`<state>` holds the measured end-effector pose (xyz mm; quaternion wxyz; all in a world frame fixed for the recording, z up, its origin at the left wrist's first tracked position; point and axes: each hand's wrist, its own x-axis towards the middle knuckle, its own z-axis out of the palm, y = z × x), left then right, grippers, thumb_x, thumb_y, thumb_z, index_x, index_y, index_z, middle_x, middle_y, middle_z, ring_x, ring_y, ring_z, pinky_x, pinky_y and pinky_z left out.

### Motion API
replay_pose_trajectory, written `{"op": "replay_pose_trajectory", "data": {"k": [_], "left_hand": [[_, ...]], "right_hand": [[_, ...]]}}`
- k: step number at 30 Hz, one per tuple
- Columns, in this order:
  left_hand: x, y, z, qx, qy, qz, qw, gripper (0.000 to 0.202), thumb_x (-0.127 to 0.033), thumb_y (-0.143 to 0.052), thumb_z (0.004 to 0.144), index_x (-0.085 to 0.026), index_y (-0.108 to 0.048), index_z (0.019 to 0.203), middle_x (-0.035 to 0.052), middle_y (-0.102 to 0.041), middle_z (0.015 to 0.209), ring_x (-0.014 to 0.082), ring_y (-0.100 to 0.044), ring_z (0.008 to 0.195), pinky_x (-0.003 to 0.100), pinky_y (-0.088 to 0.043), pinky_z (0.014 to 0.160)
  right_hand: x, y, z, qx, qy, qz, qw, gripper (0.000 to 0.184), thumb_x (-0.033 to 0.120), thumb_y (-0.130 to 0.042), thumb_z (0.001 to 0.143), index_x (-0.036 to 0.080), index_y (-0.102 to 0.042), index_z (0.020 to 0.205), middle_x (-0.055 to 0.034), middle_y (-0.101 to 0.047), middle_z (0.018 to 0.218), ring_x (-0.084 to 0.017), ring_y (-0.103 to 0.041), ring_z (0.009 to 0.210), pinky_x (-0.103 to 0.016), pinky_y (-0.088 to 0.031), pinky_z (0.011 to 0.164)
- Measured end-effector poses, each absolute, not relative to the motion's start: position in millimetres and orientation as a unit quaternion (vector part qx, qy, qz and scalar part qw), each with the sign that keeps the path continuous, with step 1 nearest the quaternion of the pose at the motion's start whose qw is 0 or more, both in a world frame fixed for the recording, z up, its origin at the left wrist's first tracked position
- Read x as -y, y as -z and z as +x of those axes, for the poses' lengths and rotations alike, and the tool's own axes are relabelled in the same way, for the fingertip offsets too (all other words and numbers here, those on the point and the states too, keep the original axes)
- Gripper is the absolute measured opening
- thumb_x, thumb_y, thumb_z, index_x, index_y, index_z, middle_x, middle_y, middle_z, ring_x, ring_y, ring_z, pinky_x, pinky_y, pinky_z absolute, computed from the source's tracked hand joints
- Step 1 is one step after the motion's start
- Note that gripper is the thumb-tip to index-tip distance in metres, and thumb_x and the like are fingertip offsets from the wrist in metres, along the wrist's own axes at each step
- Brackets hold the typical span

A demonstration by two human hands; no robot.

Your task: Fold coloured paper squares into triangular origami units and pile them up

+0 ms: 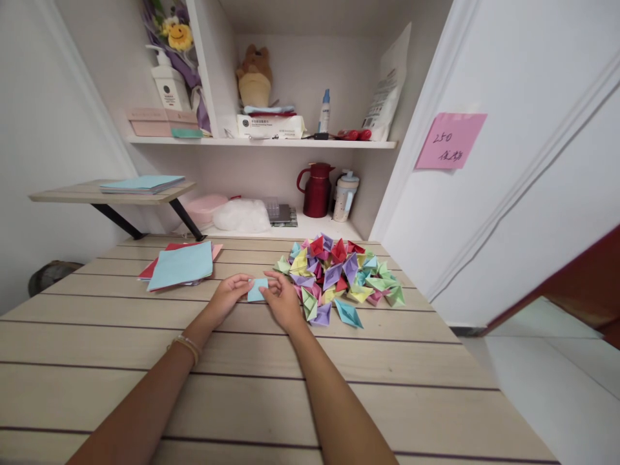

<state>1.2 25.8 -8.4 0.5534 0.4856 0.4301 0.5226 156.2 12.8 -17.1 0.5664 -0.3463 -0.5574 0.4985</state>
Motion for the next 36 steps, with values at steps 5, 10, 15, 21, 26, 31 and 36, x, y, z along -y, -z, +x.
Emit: {"op": "replay_pose_trajectory", "data": {"k": [5,10,15,21,26,31,36], "left_hand": [[-25,5,0,-0.406,-0.546,0.421,0.6,0.031,-0.033,-0.078,0.058,-0.013,-0.064,0.076,0.0051,-0.067,0.073,0.0139,-0.062,0.064,0.025,-0.048,0.063],[-21,3,0,-0.399,-0.542,0.421,0.609,0.029,-0.027,-0.079,0.057,-0.011,-0.068,0.079,0.0056,-0.068,0.074,0.0101,-0.059,0.062,0.021,-0.047,0.061],[-21,3,1,-0.396,-0.55,0.418,0.605,0.029,-0.026,-0.079,0.057,-0.013,-0.07,0.081,0.007,-0.069,0.086,0.0116,-0.061,0.072,0.023,-0.049,0.069],[-22,7,2,-0.416,-0.535,0.417,0.606,0.027,-0.025,-0.079,0.059,-0.012,-0.068,0.081,0.0057,-0.068,0.08,0.0101,-0.062,0.069,0.022,-0.049,0.071],[-23,8,3,-0.421,-0.547,0.402,0.602,0.026,-0.024,-0.079,0.058,-0.013,-0.067,0.079,0.0049,-0.067,0.076,0.011,-0.062,0.068,0.023,-0.05,0.07],[-23,9,5,-0.429,-0.529,0.434,0.59,0.029,-0.027,-0.079,0.057,-0.011,-0.065,0.077,0.0046,-0.067,0.072,0.0105,-0.062,0.064,0.021,-0.051,0.064],[-24,10,9,-0.448,-0.503,0.465,0.574,0.034,-0.033,-0.079,0.057,-0.012,-0.061,0.076,0.0018,-0.065,0.063,0.0096,-0.062,0.056,0.021,-0.052,0.059]], "right_hand": [[-18,23,158,0.528,-0.445,-0.4,0.602,0.035,0.035,-0.071,0.064,0.018,-0.059,0.092,-0.0022,-0.062,0.08,-0.012,-0.054,0.064,-0.025,-0.045,0.061],[-20,26,159,0.512,-0.496,-0.395,0.58,0.032,0.04,-0.071,0.064,0.016,-0.063,0.084,-0.0013,-0.061,0.066,-0.013,-0.055,0.057,-0.027,-0.047,0.057],[-15,21,156,0.511,-0.55,-0.351,0.56,0.034,0.038,-0.069,0.065,0.017,-0.069,0.091,-0.006,-0.068,0.08,-0.019,-0.063,0.072,-0.034,-0.051,0.072],[-10,13,156,0.562,-0.537,-0.334,0.533,0.031,0.032,-0.063,0.07,0.017,-0.07,0.096,-0.0044,-0.069,0.078,-0.018,-0.063,0.075,-0.033,-0.05,0.074],[-8,11,157,0.583,-0.505,-0.358,0.526,0.033,0.028,-0.061,0.07,0.017,-0.069,0.1,-0.0035,-0.068,0.075,-0.018,-0.062,0.071,-0.031,-0.05,0.071],[-9,13,157,0.609,-0.46,-0.376,0.525,0.029,0.025,-0.055,0.072,0.015,-0.069,0.096,-0.0038,-0.069,0.076,-0.018,-0.063,0.069,-0.029,-0.051,0.066],[-10,16,157,0.625,-0.383,-0.411,0.542,0.029,0.023,-0.056,0.071,0.016,-0.066,0.097,-0.0024,-0.068,0.07,-0.016,-0.063,0.062,-0.026,-0.05,0.06]]}}
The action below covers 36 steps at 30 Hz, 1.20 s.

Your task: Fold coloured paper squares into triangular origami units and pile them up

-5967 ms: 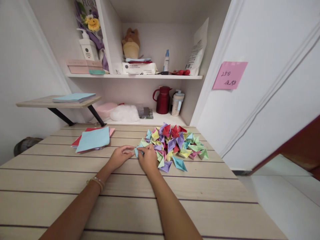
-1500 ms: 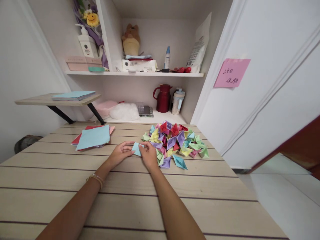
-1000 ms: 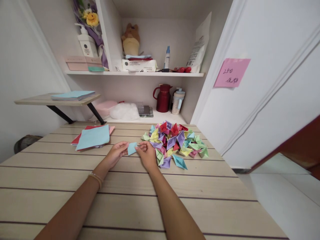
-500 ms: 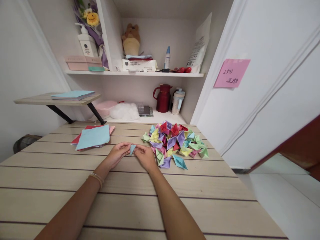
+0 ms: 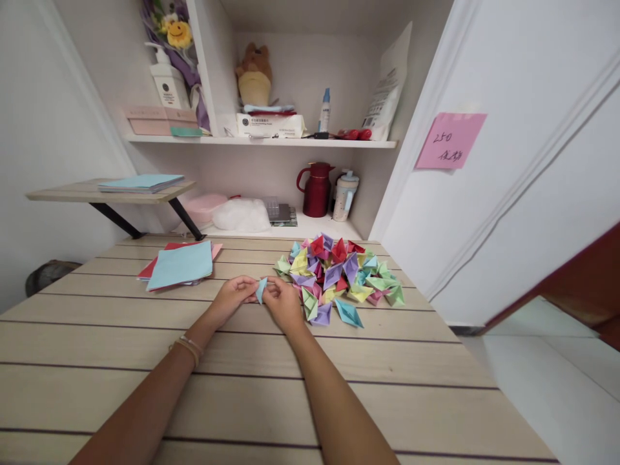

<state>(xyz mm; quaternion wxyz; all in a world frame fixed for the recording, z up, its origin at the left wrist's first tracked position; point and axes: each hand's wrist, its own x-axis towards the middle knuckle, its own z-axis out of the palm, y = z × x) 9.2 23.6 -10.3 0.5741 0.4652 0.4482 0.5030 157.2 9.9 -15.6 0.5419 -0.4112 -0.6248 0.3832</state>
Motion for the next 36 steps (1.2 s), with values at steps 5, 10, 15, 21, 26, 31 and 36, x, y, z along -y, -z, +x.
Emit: {"op": "replay_pose_trajectory", "data": {"k": [5,10,15,21,26,31,36], "left_hand": [[-21,7,14,-0.462,-0.477,0.477,0.576,0.038,-0.045,-0.072,0.064,-0.013,-0.057,0.079,0.0038,-0.067,0.064,0.0135,-0.065,0.055,0.025,-0.054,0.057],[-19,6,13,-0.441,-0.445,0.498,0.599,0.037,-0.04,-0.074,0.063,-0.012,-0.059,0.08,0.0065,-0.068,0.069,0.0145,-0.066,0.059,0.025,-0.054,0.061],[-21,11,11,-0.433,-0.482,0.502,0.572,0.035,-0.032,-0.076,0.062,-0.013,-0.06,0.086,0.0047,-0.067,0.071,0.0144,-0.066,0.062,0.026,-0.055,0.063],[-19,13,12,-0.429,-0.478,0.628,0.438,0.022,-0.026,-0.067,0.067,-0.014,-0.066,0.085,0.0061,-0.069,0.083,0.0146,-0.065,0.07,0.026,-0.055,0.068],[-15,13,13,-0.438,-0.468,0.676,0.363,0.023,-0.023,-0.062,0.069,-0.014,-0.067,0.09,0.0061,-0.07,0.086,0.0157,-0.065,0.072,0.026,-0.056,0.065],[-16,16,12,-0.444,-0.461,0.693,0.333,0.025,-0.024,-0.062,0.07,-0.014,-0.068,0.092,0.0072,-0.071,0.088,0.0178,-0.067,0.075,0.029,-0.057,0.068],[-17,16,11,-0.445,-0.461,0.713,0.285,0.029,-0.021,-0.059,0.071,-0.014,-0.067,0.097,0.0078,-0.07,0.094,0.0178,-0.067,0.077,0.03,-0.057,0.071]], "right_hand": [[-10,15,160,0.639,-0.277,-0.421,0.581,0.022,0.018,-0.052,0.073,0.019,-0.07,0.085,-0.0027,-0.069,0.072,-0.016,-0.062,0.063,-0.027,-0.05,0.063],[-13,16,162,0.646,-0.231,-0.408,0.603,0.024,0.012,-0.051,0.071,0.02,-0.072,0.078,-0.0053,-0.07,0.085,-0.019,-0.064,0.082,-0.03,-0.05,0.076],[-10,15,160,0.638,-0.286,-0.414,0.583,0.025,0.013,-0.05,0.071,0.02,-0.071,0.083,-0.0055,-0.07,0.092,-0.019,-0.065,0.086,-0.029,-0.052,0.074],[-9,14,158,0.618,-0.337,-0.42,0.572,0.023,0.02,-0.056,0.072,0.017,-0.065,0.093,-0.0063,-0.07,0.086,-0.018,-0.065,0.079,-0.029,-0.053,0.069],[-12,15,160,0.644,-0.299,-0.426,0.561,0.017,0.02,-0.055,0.072,0.017,-0.066,0.084,-0.0052,-0.07,0.081,-0.018,-0.065,0.076,-0.029,-0.052,0.072],[-12,14,160,0.648,-0.279,-0.447,0.55,0.015,0.02,-0.054,0.072,0.017,-0.066,0.08,-0.004,-0.07,0.078,-0.017,-0.065,0.071,-0.027,-0.051,0.067],[-11,14,161,0.671,-0.259,-0.458,0.522,0.013,0.023,-0.058,0.072,0.018,-0.065,0.081,-0.0036,-0.069,0.075,-0.016,-0.064,0.066,-0.027,-0.051,0.064]]}}
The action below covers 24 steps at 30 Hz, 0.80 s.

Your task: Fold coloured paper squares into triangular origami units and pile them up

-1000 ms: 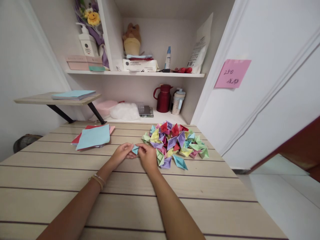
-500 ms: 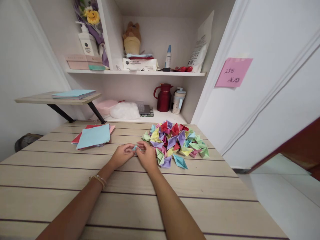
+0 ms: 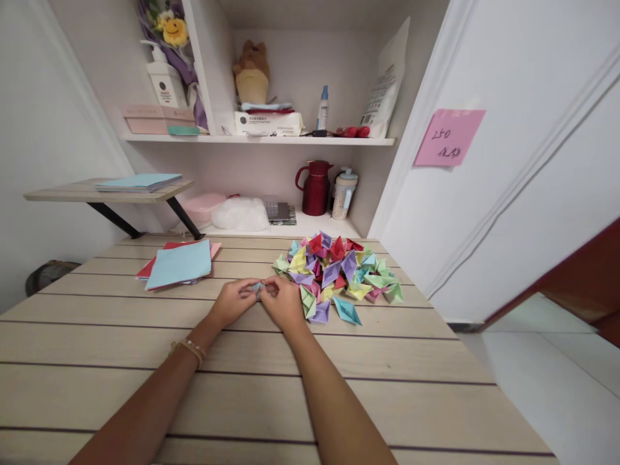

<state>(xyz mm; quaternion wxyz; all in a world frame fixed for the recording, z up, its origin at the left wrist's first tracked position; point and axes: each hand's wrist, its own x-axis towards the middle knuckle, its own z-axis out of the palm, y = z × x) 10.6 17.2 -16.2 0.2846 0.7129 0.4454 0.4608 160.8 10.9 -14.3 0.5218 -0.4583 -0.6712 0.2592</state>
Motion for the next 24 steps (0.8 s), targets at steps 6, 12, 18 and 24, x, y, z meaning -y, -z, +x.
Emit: {"op": "replay_pose_trajectory", "data": {"k": [6,12,18,24], "left_hand": [[-14,12,11,-0.431,-0.451,0.739,0.252,0.029,-0.016,-0.056,0.071,-0.018,-0.068,0.097,0.0067,-0.07,0.097,0.0182,-0.067,0.081,0.03,-0.057,0.074],[-13,12,12,-0.464,-0.497,0.678,0.281,0.028,-0.019,-0.063,0.067,-0.018,-0.069,0.095,0.0077,-0.07,0.096,0.0202,-0.066,0.08,0.032,-0.056,0.076],[-12,10,16,-0.471,-0.518,0.643,0.311,0.026,-0.02,-0.063,0.068,-0.017,-0.068,0.093,0.0077,-0.07,0.093,0.0199,-0.067,0.081,0.032,-0.055,0.078],[-16,4,13,-0.424,-0.565,0.561,0.432,0.036,-0.027,-0.07,0.066,-0.013,-0.064,0.099,0.011,-0.068,0.101,0.0214,-0.064,0.093,0.034,-0.051,0.085]], "right_hand": [[-12,17,165,0.711,-0.201,-0.461,0.492,0.011,0.024,-0.057,0.077,0.02,-0.067,0.08,-0.0049,-0.067,0.082,-0.016,-0.062,0.07,-0.028,-0.049,0.069],[-7,10,166,0.728,-0.165,-0.472,0.468,0.012,0.024,-0.056,0.079,0.022,-0.068,0.081,-0.0039,-0.066,0.083,-0.018,-0.061,0.073,-0.028,-0.046,0.071],[-4,8,164,0.717,-0.131,-0.507,0.461,0.01,0.025,-0.057,0.077,0.022,-0.067,0.076,-0.0038,-0.065,0.08,-0.018,-0.059,0.072,-0.027,-0.043,0.067],[-13,13,165,0.657,-0.25,-0.473,0.531,0.015,0.029,-0.057,0.076,0.018,-0.067,0.075,-0.0039,-0.065,0.075,-0.016,-0.057,0.065,-0.027,-0.045,0.064]]}}
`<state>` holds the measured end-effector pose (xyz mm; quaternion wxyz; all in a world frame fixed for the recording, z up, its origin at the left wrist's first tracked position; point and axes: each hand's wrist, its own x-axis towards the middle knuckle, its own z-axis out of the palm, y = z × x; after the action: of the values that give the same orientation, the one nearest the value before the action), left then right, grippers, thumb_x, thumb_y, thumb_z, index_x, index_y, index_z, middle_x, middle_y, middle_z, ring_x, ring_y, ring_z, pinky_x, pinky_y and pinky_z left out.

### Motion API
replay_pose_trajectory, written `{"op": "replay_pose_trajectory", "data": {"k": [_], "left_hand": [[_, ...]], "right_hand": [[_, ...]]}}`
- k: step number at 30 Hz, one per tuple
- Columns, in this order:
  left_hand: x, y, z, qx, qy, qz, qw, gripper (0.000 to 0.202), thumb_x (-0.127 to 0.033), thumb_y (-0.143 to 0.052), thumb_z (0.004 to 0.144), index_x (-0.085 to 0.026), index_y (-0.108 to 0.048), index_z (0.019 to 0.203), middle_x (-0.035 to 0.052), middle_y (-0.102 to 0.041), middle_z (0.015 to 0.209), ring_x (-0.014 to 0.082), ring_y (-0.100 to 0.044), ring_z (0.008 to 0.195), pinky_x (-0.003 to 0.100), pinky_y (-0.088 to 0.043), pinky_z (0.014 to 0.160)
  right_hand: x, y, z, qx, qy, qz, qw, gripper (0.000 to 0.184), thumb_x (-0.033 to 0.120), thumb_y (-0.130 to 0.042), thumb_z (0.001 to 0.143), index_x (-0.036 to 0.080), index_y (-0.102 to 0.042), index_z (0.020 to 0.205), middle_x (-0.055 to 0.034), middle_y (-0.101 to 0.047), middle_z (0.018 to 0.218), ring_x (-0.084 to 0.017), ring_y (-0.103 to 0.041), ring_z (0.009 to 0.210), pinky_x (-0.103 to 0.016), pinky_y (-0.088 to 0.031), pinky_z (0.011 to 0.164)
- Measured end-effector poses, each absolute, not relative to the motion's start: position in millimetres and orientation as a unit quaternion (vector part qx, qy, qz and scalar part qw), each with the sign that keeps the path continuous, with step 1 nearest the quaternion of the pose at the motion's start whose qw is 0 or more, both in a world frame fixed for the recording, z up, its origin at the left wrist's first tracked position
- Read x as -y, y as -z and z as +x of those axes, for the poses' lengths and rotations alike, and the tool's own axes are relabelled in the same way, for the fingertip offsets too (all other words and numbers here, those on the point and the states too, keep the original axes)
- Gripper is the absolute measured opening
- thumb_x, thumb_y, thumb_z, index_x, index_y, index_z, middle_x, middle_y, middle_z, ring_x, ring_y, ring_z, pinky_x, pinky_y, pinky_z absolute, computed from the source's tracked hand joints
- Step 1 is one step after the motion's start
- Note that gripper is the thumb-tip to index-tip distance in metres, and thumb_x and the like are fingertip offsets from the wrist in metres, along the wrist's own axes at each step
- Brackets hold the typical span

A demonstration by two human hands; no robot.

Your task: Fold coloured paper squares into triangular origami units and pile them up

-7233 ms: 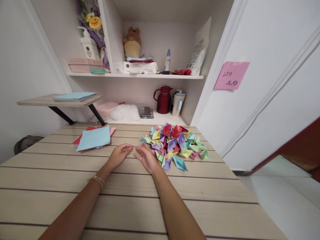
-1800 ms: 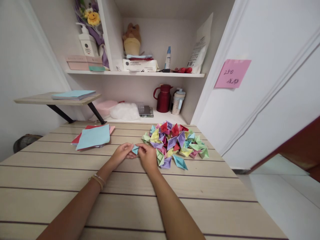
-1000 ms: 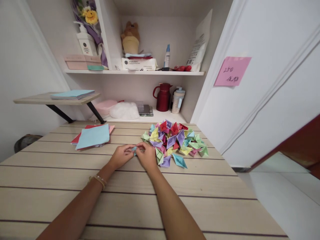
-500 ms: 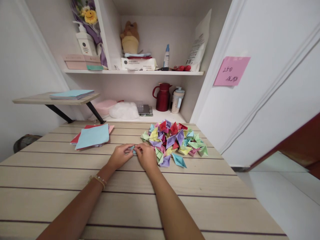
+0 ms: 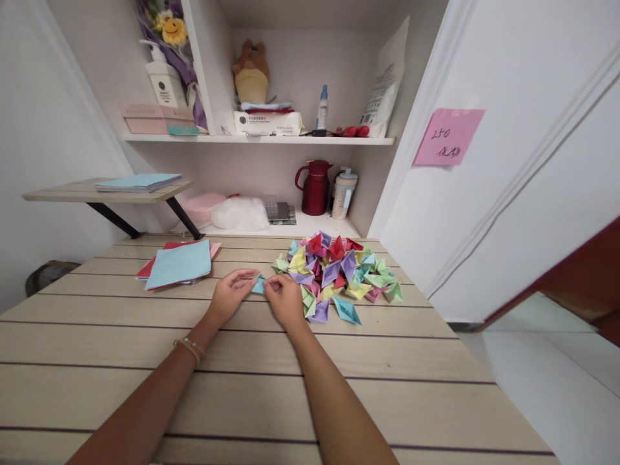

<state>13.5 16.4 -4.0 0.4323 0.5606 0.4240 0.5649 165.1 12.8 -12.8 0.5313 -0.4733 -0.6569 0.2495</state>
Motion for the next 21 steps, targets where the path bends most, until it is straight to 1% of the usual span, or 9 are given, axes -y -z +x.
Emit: {"op": "replay_pose_trajectory", "data": {"k": [2,4,6,9,12,15,17,19,21], "left_hand": [[-19,3,12,-0.412,-0.565,0.522,0.488,0.042,-0.029,-0.073,0.064,-0.013,-0.063,0.102,0.0128,-0.066,0.107,0.0216,-0.063,0.097,0.035,-0.05,0.088],[-19,3,10,-0.405,-0.543,0.489,0.549,0.045,-0.031,-0.075,0.063,-0.012,-0.063,0.103,0.0138,-0.066,0.107,0.0209,-0.064,0.094,0.035,-0.05,0.087],[-19,3,9,-0.397,-0.521,0.469,0.592,0.045,-0.032,-0.076,0.062,-0.012,-0.064,0.101,0.0134,-0.067,0.104,0.0194,-0.065,0.09,0.034,-0.051,0.086],[-18,4,10,-0.388,-0.513,0.463,0.61,0.046,-0.032,-0.077,0.061,-0.013,-0.064,0.101,0.0106,-0.069,0.097,0.0169,-0.066,0.084,0.03,-0.051,0.082],[-18,5,11,-0.399,-0.505,0.488,0.59,0.043,-0.032,-0.078,0.059,-0.012,-0.065,0.095,0.008,-0.07,0.086,0.0155,-0.065,0.077,0.026,-0.051,0.073],[-20,6,11,-0.426,-0.515,0.515,0.537,0.032,-0.034,-0.078,0.057,-0.012,-0.066,0.078,0.0046,-0.069,0.072,0.014,-0.063,0.067,0.023,-0.049,0.064],[-21,6,10,-0.443,-0.533,0.522,0.497,0.029,-0.036,-0.077,0.057,-0.013,-0.064,0.068,0.0023,-0.066,0.065,0.0126,-0.06,0.061,0.021,-0.047,0.058],[-22,6,9,-0.455,-0.552,0.52,0.467,0.029,-0.038,-0.076,0.056,-0.014,-0.062,0.063,0.0012,-0.065,0.062,0.0116,-0.058,0.058,0.021,-0.045,0.056],[-22,6,8,-0.458,-0.568,0.513,0.451,0.03,-0.039,-0.076,0.056,-0.014,-0.061,0.061,0.0004,-0.064,0.06,0.0111,-0.057,0.057,0.02,-0.044,0.055]], "right_hand": [[-16,14,166,0.627,-0.293,-0.461,0.555,0.018,0.032,-0.057,0.075,0.017,-0.067,0.077,-0.0037,-0.065,0.073,-0.016,-0.056,0.063,-0.027,-0.045,0.063],[-17,16,166,0.611,-0.319,-0.453,0.565,0.02,0.034,-0.058,0.075,0.016,-0.067,0.078,-0.0035,-0.064,0.072,-0.015,-0.055,0.063,-0.026,-0.045,0.062],[-18,16,167,0.606,-0.334,-0.448,0.566,0.021,0.035,-0.059,0.074,0.016,-0.067,0.077,-0.0031,-0.064,0.071,-0.015,-0.054,0.063,-0.026,-0.044,0.061],[-17,17,167,0.612,-0.342,-0.442,0.56,0.021,0.036,-0.06,0.073,0.017,-0.067,0.077,-0.0022,-0.063,0.069,-0.014,-0.052,0.06,-0.025,-0.043,0.059],[-15,17,164,0.644,-0.333,-0.43,0.539,0.018,0.034,-0.061,0.072,0.018,-0.068,0.074,-0.0014,-0.06,0.068,-0.013,-0.05,0.057,-0.024,-0.041,0.055],[-11,15,159,0.671,-0.316,-0.423,0.52,0.014,0.03,-0.06,0.071,0.018,-0.067,0.071,-0.0006,-0.059,0.065,-0.012,-0.05,0.056,-0.023,-0.041,0.053],[-7,14,155,0.677,-0.316,-0.415,0.518,0.012,0.028,-0.059,0.072,0.018,-0.065,0.072,-0.0006,-0.059,0.065,-0.013,-0.051,0.058,-0.023,-0.042,0.053],[-5,12,152,0.67,-0.335,-0.407,0.524,0.013,0.028,-0.058,0.072,0.018,-0.062,0.079,-0.0006,-0.061,0.069,-0.013,-0.054,0.061,-0.023,-0.043,0.055],[-3,12,150,0.653,-0.364,-0.401,0.53,0.022,0.031,-0.061,0.071,0.018,-0.059,0.09,-0.0014,-0.063,0.076,-0.013,-0.057,0.064,-0.023,-0.045,0.057]]}}
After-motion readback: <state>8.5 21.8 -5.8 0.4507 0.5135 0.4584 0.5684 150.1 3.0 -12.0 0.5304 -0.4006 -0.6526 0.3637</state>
